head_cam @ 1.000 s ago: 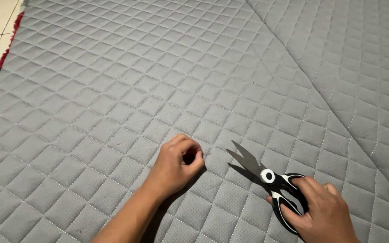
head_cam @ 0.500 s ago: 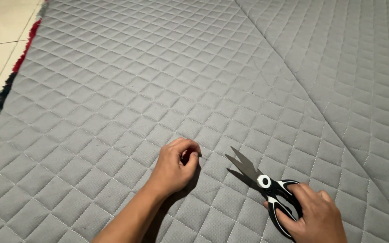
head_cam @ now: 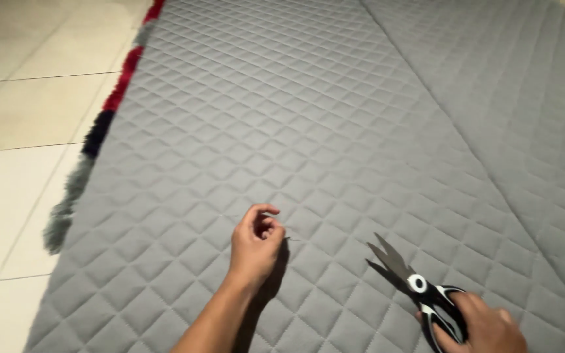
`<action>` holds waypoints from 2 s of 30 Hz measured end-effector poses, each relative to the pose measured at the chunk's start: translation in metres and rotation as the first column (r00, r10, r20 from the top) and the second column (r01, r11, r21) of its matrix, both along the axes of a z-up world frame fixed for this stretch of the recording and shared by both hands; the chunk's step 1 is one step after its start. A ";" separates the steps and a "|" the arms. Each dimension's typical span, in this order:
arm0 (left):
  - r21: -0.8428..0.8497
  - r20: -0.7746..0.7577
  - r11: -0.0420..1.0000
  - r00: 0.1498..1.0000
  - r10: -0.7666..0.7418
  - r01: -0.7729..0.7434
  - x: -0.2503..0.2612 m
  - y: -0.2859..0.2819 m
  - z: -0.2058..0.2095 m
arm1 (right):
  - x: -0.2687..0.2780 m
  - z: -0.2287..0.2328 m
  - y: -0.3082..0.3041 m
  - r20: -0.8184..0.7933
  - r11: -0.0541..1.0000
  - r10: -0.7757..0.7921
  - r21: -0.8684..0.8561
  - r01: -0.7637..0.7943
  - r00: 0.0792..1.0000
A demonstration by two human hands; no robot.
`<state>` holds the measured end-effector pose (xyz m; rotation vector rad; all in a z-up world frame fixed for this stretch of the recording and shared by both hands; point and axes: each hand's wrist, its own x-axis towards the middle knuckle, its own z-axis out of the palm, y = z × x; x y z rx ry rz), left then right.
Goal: Trim loose threads from a quilted grey mattress on the floor using scissors and discard them in a trash can.
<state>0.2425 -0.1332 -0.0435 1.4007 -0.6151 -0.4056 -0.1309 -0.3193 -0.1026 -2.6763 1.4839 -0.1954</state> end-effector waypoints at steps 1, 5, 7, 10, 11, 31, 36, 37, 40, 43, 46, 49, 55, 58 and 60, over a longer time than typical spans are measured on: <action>0.000 0.003 1.000 1.000 0.015 -0.015 0.006 0.012 0.000 | -0.007 -0.013 -0.009 0.003 1.000 0.015 0.000 -0.015 1.000; 0.062 0.015 0.985 0.987 0.163 -0.163 0.031 0.062 0.014 | -0.025 -0.060 -0.040 -0.052 0.996 0.063 -0.061 -0.066 0.997; 0.113 0.068 0.971 0.976 0.205 -0.212 0.043 0.075 0.018 | -0.028 -0.072 -0.050 -0.085 0.995 0.057 -0.080 -0.063 0.995; 0.115 0.108 0.969 0.972 0.206 -0.218 0.054 0.078 0.011 | -0.032 -0.079 -0.058 -0.083 0.994 0.040 -0.096 -0.048 0.996; 0.207 0.149 0.954 0.970 0.190 -0.219 0.053 0.076 0.010 | -0.032 -0.083 -0.060 -0.053 0.990 0.056 -0.123 -0.062 0.997; 0.333 0.127 0.940 0.991 0.029 -0.071 0.075 0.092 0.014 | -0.035 -0.114 -0.082 0.078 0.886 0.292 -0.398 -0.239 0.953; 0.279 0.448 0.943 0.893 0.040 -0.182 0.074 0.085 0.017 | -0.038 -0.094 -0.082 0.031 0.912 0.263 -0.335 -0.238 0.964; 0.278 0.446 0.944 0.894 0.038 -0.179 0.075 0.082 0.018 | -0.041 -0.095 -0.084 0.028 0.912 0.261 -0.336 -0.236 0.965; 0.248 0.625 0.948 0.781 0.002 -0.200 0.078 0.074 0.023 | -0.044 -0.090 -0.081 -0.018 0.941 0.210 -0.266 -0.207 0.978; 0.361 0.630 0.916 0.770 -0.101 -0.175 0.079 0.069 0.027 | -0.038 -0.077 -0.066 -0.095 0.969 0.102 -0.217 -0.121 0.990; 0.452 0.647 0.873 0.741 -0.180 -0.183 0.082 0.062 0.030 | -0.038 -0.081 -0.072 -0.121 0.987 0.005 -0.160 -0.024 0.993; 0.544 0.650 0.813 0.716 -0.252 -0.207 0.084 0.056 0.024 | -0.050 -0.091 -0.091 -0.165 0.987 0.022 -0.154 -0.048 0.986; 0.457 0.682 0.862 0.708 -0.182 -0.219 0.088 0.055 0.014 | -0.045 -0.074 -0.085 -0.356 0.994 0.004 -0.103 -0.044 0.934; 0.404 0.643 0.900 0.751 -0.153 -0.163 0.091 0.062 0.013 | -0.036 -0.062 -0.070 -0.341 0.992 -0.011 -0.125 -0.034 0.940; 0.384 0.623 0.915 0.765 -0.162 -0.119 0.091 0.065 0.015 | -0.035 -0.064 -0.072 -0.376 0.992 -0.045 -0.124 -0.002 0.926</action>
